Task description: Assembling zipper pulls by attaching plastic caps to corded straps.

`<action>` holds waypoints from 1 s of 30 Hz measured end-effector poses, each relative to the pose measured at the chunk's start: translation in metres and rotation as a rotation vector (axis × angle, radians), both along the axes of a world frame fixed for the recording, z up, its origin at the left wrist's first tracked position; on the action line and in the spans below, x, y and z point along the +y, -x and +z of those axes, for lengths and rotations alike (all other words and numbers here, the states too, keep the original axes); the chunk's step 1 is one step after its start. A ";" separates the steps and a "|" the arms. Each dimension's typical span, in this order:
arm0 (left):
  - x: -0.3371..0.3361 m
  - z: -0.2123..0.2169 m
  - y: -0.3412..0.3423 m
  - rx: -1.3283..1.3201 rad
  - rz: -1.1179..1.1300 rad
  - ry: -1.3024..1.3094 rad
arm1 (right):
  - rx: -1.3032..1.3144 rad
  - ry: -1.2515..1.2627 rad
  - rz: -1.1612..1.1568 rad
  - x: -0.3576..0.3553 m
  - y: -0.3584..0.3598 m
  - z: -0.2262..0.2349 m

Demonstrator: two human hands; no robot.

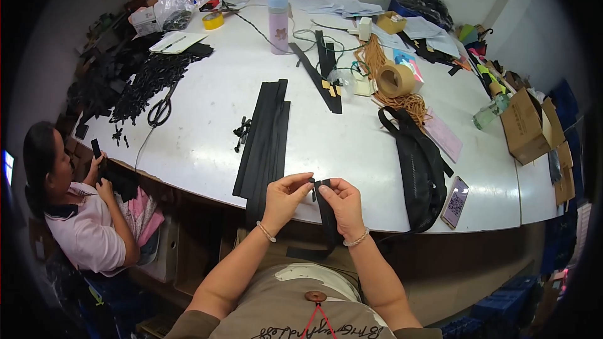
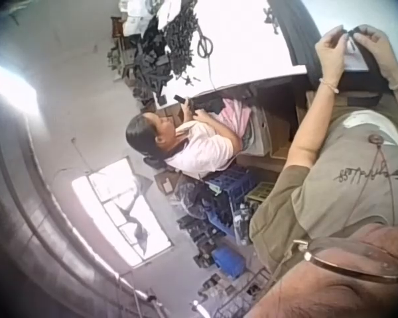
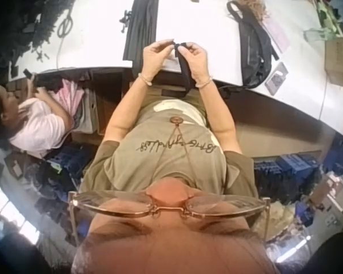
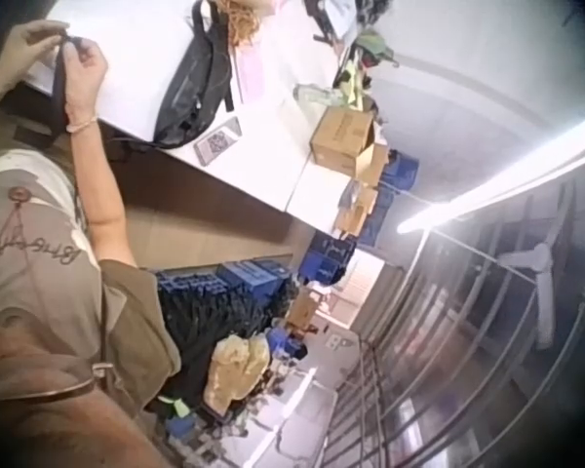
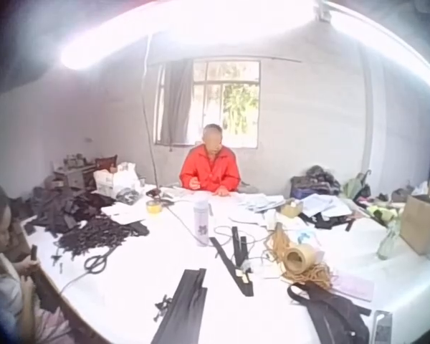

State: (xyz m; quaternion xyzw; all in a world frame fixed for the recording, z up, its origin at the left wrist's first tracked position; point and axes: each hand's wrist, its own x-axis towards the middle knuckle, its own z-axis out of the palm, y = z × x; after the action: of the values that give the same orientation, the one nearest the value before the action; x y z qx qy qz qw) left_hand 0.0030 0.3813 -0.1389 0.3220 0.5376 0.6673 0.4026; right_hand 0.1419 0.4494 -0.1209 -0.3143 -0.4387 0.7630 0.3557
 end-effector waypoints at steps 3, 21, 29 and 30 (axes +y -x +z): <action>-0.002 -0.002 -0.012 -0.054 0.021 -0.004 | -0.017 -0.008 -0.006 -0.002 0.001 -0.006; -0.006 -0.006 -0.022 -0.221 -0.082 0.031 | -0.030 0.018 -0.106 -0.003 -0.001 -0.005; -0.006 -0.007 -0.013 -0.255 -0.064 0.001 | -0.028 0.006 -0.121 -0.004 -0.004 -0.002; -0.005 -0.011 -0.011 -0.253 -0.050 -0.004 | -0.029 0.007 -0.117 -0.005 -0.006 -0.001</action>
State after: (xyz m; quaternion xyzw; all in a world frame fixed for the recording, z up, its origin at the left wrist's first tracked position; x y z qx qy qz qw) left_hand 0.0140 0.3759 -0.1503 0.2493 0.4732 0.6932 0.4831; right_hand 0.1481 0.4447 -0.1218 -0.3517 -0.4223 0.7377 0.3920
